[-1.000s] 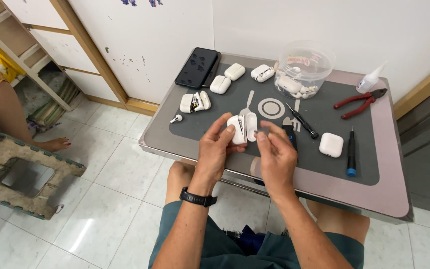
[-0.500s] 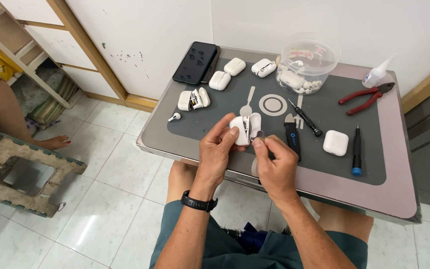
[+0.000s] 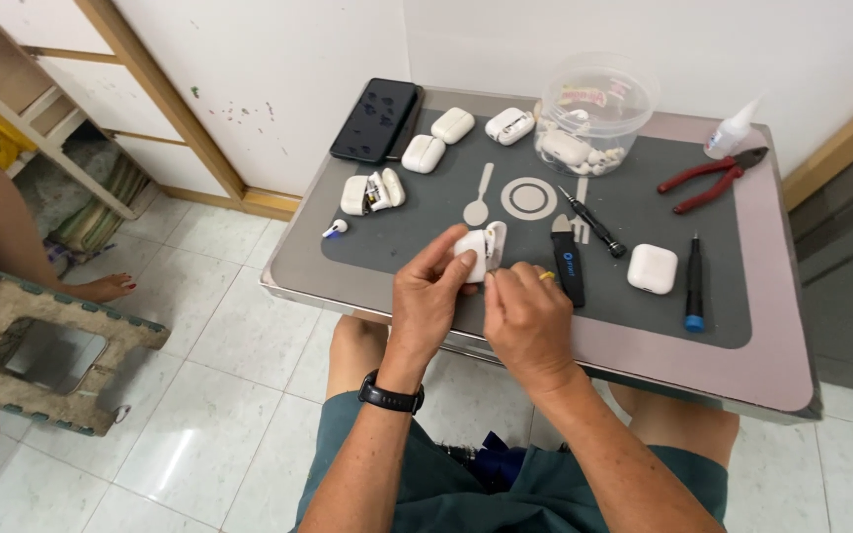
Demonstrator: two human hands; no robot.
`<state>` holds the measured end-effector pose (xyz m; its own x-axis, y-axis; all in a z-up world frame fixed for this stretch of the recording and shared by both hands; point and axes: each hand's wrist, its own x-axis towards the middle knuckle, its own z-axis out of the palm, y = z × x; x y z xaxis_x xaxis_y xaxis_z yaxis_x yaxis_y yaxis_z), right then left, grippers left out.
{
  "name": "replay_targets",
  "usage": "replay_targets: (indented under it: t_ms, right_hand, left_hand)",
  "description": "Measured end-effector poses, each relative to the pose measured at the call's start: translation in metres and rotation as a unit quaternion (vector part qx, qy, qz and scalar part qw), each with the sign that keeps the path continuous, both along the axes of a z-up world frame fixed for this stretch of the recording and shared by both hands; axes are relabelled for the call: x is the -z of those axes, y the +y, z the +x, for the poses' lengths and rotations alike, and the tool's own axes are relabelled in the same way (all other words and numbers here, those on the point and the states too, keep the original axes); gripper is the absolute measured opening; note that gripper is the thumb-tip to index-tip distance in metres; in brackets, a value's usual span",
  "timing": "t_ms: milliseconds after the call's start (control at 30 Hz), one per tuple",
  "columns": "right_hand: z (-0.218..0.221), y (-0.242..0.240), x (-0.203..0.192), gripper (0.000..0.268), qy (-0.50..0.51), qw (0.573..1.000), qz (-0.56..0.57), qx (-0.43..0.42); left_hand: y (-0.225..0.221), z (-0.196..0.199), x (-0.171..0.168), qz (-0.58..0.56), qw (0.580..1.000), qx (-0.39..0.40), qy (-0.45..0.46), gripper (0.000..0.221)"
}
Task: Prying open and disassembling an AirPod charging case using a small blade and other repair tools.
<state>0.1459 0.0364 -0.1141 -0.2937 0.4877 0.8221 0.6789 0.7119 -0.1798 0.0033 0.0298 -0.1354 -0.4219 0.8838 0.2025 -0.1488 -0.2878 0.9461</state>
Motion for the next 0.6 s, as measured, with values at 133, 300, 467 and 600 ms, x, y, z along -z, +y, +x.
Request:
replay_targets:
  t_ms: [133, 300, 467, 600]
  right_hand:
    - [0.0, 0.0, -0.002, 0.017, -0.065, 0.997, 0.038, 0.031]
    - [0.0, 0.011, 0.006, 0.017, -0.095, 0.993, 0.065, 0.027]
    - [0.008, 0.024, 0.009, 0.021, -0.035, 0.999, -0.029, -0.022]
    - [0.002, 0.011, -0.025, 0.02, 0.308, 0.898, -0.312, -0.049]
  left_hand:
    - [0.005, 0.004, 0.001, -0.01, 0.999, -0.037, 0.036, 0.038]
    - [0.003, 0.01, -0.011, -0.042, 0.995, -0.075, 0.047, 0.037]
    - [0.01, 0.006, -0.02, -0.084, 0.994, -0.072, 0.019, 0.038]
    - [0.009, 0.001, -0.037, -0.111, 0.991, -0.032, -0.066, 0.042]
